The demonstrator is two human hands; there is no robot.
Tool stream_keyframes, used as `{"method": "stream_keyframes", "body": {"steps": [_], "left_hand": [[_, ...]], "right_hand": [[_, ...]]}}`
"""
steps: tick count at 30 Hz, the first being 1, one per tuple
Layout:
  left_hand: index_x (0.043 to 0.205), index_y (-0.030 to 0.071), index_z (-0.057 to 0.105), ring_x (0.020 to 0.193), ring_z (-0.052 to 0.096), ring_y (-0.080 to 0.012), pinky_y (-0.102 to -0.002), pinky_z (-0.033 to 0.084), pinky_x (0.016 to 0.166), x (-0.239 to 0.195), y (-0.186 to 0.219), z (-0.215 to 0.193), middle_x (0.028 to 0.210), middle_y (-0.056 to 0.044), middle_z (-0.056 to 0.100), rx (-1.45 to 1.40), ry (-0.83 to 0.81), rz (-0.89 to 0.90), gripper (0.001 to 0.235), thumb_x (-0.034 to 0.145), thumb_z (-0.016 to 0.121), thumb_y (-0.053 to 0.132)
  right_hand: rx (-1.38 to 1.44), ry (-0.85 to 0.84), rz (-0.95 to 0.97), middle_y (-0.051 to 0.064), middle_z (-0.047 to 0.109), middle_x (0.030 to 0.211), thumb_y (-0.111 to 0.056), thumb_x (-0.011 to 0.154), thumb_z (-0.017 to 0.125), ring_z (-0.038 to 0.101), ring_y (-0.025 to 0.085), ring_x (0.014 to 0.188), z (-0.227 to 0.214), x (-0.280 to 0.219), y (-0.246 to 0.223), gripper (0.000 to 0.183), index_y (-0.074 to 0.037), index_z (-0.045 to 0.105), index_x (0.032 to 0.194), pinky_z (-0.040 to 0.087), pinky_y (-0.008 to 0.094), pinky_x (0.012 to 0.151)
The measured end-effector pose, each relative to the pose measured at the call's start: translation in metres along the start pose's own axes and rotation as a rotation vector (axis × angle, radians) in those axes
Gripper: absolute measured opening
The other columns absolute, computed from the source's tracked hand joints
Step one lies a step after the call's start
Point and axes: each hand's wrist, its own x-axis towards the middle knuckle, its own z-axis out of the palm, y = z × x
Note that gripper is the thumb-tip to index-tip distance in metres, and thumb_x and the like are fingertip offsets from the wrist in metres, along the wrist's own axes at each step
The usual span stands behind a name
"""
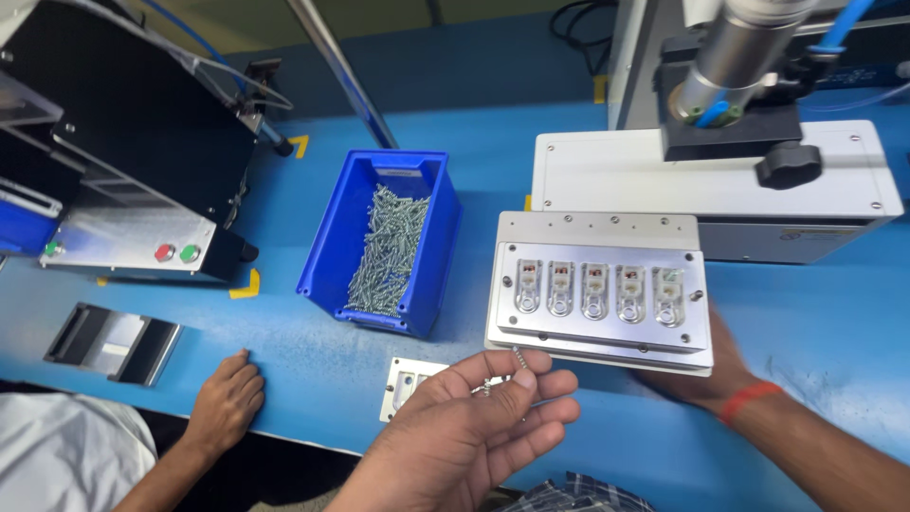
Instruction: The person picks small metal springs from a blue bin and places them into slots on a metal fixture. They repeatedly insert springs, adjust the fixture, and continue the process throughout the clip.
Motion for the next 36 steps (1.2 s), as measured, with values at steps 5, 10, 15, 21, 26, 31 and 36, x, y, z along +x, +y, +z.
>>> {"method": "stream_keyframes", "body": {"steps": [5, 10, 15, 21, 26, 31, 36], "left_hand": [[0.120, 0.002, 0.064, 0.100, 0.073, -0.0196, -0.029, 0.063, 0.087, -0.005, 0.003, -0.020, 0.113, -0.012, 0.073, -0.054, 0.041, -0.006, 0.030, 0.093, 0.066, 0.017], [0.121, -0.001, 0.064, 0.097, 0.075, -0.0206, -0.029, 0.065, 0.082, -0.013, 0.017, -0.045, 0.112, -0.014, 0.074, -0.119, 0.076, -0.005, 0.032, 0.092, 0.066, 0.014], [0.124, 0.000, 0.061, 0.095, 0.074, -0.0205, -0.029, 0.065, 0.079, -0.023, 0.026, -0.073, 0.114, -0.015, 0.073, -0.162, 0.046, 0.040, 0.034, 0.094, 0.064, 0.016], [0.125, 0.000, 0.060, 0.100, 0.074, -0.0209, -0.029, 0.064, 0.084, -0.034, 0.036, -0.110, 0.119, -0.017, 0.073, -0.167, 0.098, 0.061, 0.034, 0.095, 0.063, 0.016], [0.123, -0.001, 0.061, 0.101, 0.074, -0.0215, -0.030, 0.064, 0.087, -0.032, 0.045, -0.125, 0.119, -0.018, 0.073, -0.171, 0.115, 0.048, 0.034, 0.094, 0.063, 0.017], [0.120, 0.000, 0.062, 0.101, 0.075, -0.0227, -0.032, 0.064, 0.088, -0.019, 0.052, -0.118, 0.117, -0.019, 0.074, -0.135, 0.106, 0.017, 0.031, 0.094, 0.063, 0.017], [0.118, 0.001, 0.062, 0.098, 0.074, -0.0216, -0.032, 0.063, 0.087, -0.004, 0.048, -0.109, 0.115, -0.018, 0.075, -0.123, 0.112, -0.018, 0.029, 0.094, 0.063, 0.018]], "right_hand": [[-0.252, 0.390, 0.124, 0.031, 0.045, 0.152, -0.049, 0.065, 0.072, 0.040, 0.043, 0.142, 0.018, -0.038, 0.044, 0.095, -0.003, 0.050, 0.145, 0.028, 0.049, 0.119], [-0.291, 0.459, 0.323, 0.030, 0.040, 0.155, -0.061, 0.078, 0.062, 0.037, 0.046, 0.145, 0.053, -0.028, 0.033, 0.095, -0.003, 0.047, 0.152, 0.023, 0.058, 0.119], [-0.030, 0.164, 0.310, 0.014, 0.054, 0.151, -0.048, 0.096, 0.050, 0.050, 0.037, 0.138, 0.084, 0.018, -0.059, 0.061, -0.016, 0.054, 0.147, 0.038, 0.054, 0.117], [0.141, 0.345, -0.143, 0.018, 0.047, 0.153, -0.035, 0.096, 0.055, 0.041, 0.039, 0.141, 0.062, 0.058, -0.147, 0.057, -0.011, 0.051, 0.149, 0.031, 0.051, 0.115], [0.174, 0.161, -0.414, 0.016, 0.044, 0.158, -0.024, 0.099, 0.051, 0.036, 0.035, 0.146, 0.052, 0.051, -0.137, 0.048, -0.014, 0.049, 0.146, 0.026, 0.049, 0.117], [0.207, -0.225, 0.219, 0.007, 0.063, 0.137, -0.037, 0.092, 0.066, 0.059, 0.027, 0.129, 0.060, -0.037, -0.067, 0.047, -0.027, 0.066, 0.138, 0.046, 0.039, 0.110], [0.667, 0.610, 0.694, 0.023, 0.069, 0.109, -0.019, 0.116, 0.059, 0.070, 0.034, 0.100, 0.032, -0.092, 0.004, 0.024, 0.005, 0.063, 0.120, 0.051, 0.048, 0.097]]}}
